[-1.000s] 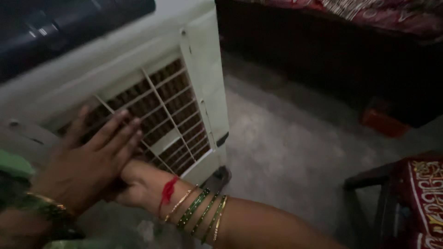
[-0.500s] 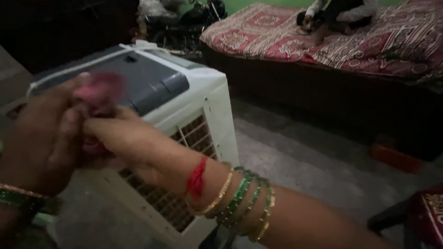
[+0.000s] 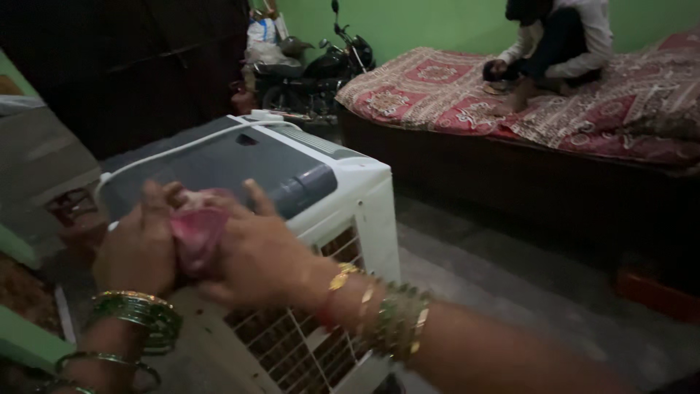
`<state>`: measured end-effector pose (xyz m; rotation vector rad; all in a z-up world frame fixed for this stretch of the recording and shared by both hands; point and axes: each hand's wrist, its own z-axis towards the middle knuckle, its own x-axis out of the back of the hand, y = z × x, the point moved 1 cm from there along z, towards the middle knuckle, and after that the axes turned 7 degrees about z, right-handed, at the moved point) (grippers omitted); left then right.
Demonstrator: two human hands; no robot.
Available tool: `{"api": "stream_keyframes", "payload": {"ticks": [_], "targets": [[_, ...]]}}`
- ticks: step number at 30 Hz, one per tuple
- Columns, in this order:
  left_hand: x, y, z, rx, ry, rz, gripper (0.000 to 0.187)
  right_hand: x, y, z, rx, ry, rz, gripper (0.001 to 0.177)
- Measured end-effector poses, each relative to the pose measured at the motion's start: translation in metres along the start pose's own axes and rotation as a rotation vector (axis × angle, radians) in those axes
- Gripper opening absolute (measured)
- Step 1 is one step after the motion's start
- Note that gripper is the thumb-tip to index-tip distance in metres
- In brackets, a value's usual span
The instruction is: The person wipes the exterior surfaces of an air cooler using a cloth, including the top panel, the side grill, and the control dials.
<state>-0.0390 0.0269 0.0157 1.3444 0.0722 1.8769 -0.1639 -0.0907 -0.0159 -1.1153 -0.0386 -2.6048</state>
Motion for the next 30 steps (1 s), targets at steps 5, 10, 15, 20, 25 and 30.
{"api": "stream_keyframes", "payload": {"ticks": [5,10,15,20,25,30], "targets": [[0.007,0.013,-0.011,-0.02,-0.084,0.047,0.075,0.029,0.051,-0.001,0.001,0.006,0.026,0.069],[0.011,0.019,-0.013,-0.022,-0.084,0.064,0.076,0.048,0.078,0.022,-0.311,-0.061,0.189,0.049],[0.017,0.02,-0.018,-0.063,-0.061,-0.052,0.076,0.01,0.045,0.041,-0.16,-0.04,0.168,0.043],[0.023,0.025,-0.022,-0.133,-0.046,-0.077,0.071,0.003,0.036,0.059,-0.186,-0.237,0.705,0.056],[0.018,0.022,-0.029,-0.102,-0.1,0.066,0.066,0.036,0.104,0.061,-0.162,-0.273,0.889,0.053],[0.003,0.029,-0.022,-0.32,-0.044,0.41,0.059,0.009,0.155,0.047,-0.167,-0.082,0.503,0.039]]}}
